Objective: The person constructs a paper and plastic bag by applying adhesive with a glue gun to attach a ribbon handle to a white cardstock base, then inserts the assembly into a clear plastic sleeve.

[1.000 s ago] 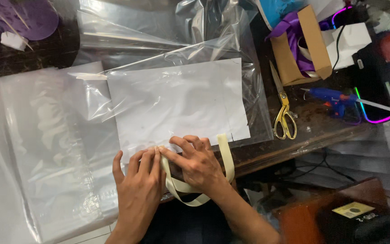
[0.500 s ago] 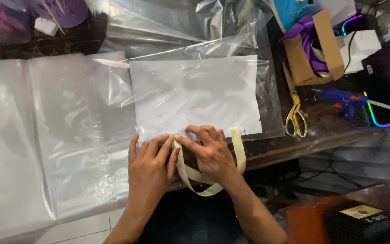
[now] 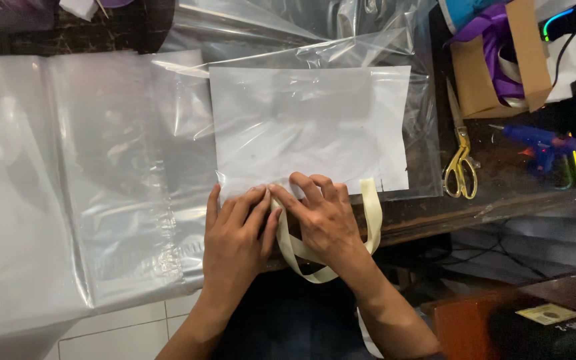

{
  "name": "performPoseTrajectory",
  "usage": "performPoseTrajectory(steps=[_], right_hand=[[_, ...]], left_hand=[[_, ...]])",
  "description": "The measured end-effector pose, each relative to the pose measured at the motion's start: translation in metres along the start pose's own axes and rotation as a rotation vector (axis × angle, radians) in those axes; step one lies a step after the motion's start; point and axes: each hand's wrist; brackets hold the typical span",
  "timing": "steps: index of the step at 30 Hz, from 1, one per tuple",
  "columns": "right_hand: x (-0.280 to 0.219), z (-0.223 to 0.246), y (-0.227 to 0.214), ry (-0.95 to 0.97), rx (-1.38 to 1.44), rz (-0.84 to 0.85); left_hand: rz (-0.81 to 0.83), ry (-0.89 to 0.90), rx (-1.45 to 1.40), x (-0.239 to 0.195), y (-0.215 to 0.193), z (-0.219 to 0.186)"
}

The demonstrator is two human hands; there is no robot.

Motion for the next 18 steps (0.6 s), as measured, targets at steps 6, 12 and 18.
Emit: performPoseTrajectory(steps=[6, 12, 18], right_hand=[[-0.002, -0.011, 0.004, 0.002, 0.309, -0.078], [0.002, -0.007, -0.01, 0.053, 0.455, -0.167], [0.001, -0.005, 0.001, 0.011, 0.238, -0.121]], left_hand=[[0.0, -0.011, 0.03, -0.001, 0.002, -0.002], [-0.01, -0.018, 0.041, -0.002, 0.002, -0.003], [0.018, -0.006, 0.064, -0.001, 0.002, -0.001]])
Point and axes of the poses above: each hand's wrist, its own x-axis towards the middle knuckle, its own y-axis out of the palm, z = x × y, and after that the axes turned 5 degrees about -x, right-handed
